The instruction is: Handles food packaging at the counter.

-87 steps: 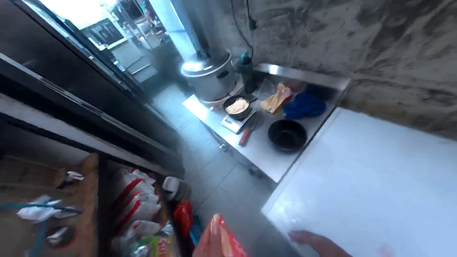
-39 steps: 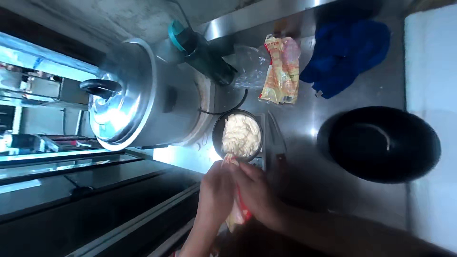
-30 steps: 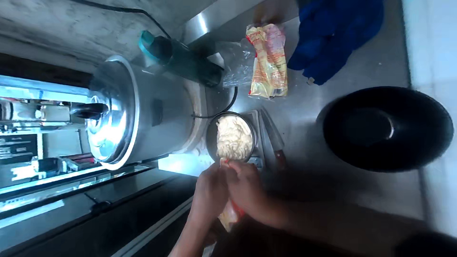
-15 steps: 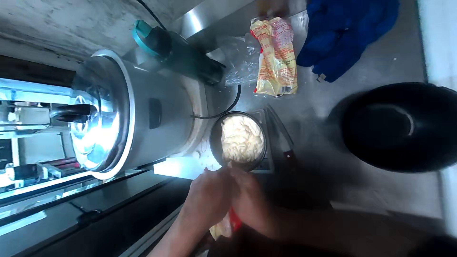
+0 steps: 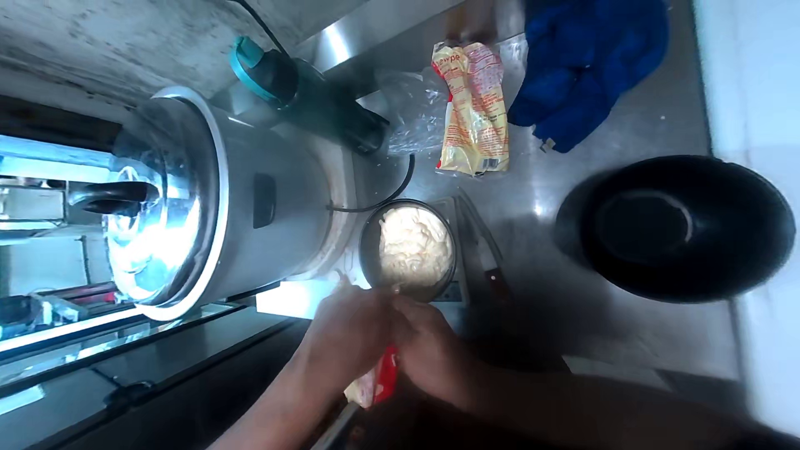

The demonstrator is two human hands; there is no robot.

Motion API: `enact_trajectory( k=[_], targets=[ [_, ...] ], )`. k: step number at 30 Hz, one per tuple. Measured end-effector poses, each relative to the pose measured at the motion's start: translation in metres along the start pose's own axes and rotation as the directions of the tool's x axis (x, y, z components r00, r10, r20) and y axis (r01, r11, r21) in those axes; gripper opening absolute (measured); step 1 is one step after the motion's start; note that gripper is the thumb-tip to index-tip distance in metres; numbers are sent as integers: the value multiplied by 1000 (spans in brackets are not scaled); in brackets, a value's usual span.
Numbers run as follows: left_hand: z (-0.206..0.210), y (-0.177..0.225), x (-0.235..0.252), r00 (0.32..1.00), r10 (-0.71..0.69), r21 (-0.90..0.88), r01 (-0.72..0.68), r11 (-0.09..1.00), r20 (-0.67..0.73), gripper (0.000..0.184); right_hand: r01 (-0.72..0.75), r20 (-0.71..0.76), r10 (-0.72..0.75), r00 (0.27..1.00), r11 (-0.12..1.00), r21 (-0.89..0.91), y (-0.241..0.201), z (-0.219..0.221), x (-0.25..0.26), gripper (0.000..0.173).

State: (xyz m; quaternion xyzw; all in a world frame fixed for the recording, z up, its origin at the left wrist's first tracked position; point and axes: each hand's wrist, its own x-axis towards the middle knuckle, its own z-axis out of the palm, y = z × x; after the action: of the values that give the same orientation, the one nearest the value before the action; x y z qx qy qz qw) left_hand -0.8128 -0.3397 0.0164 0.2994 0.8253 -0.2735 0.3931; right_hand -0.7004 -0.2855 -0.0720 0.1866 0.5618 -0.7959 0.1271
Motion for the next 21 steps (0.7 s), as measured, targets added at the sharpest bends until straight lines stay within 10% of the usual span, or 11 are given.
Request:
enact_trajectory(
  k=[7,15,21],
  targets=[
    [32,-26,-11,968,9,-290,-84,953,-251,29,-71,70,63,996,990,122,0,-8,-6,28],
    [73,-17,-16,895,-73,-654,-264,709,-440,25,84,-269,-82,960,996,-3,9,3,-9,35],
    [83,-32,-14,780,56,-500,-452,738,-623,30,215,-569,-337,750,938,-271,5,38,0,23]
  ],
)
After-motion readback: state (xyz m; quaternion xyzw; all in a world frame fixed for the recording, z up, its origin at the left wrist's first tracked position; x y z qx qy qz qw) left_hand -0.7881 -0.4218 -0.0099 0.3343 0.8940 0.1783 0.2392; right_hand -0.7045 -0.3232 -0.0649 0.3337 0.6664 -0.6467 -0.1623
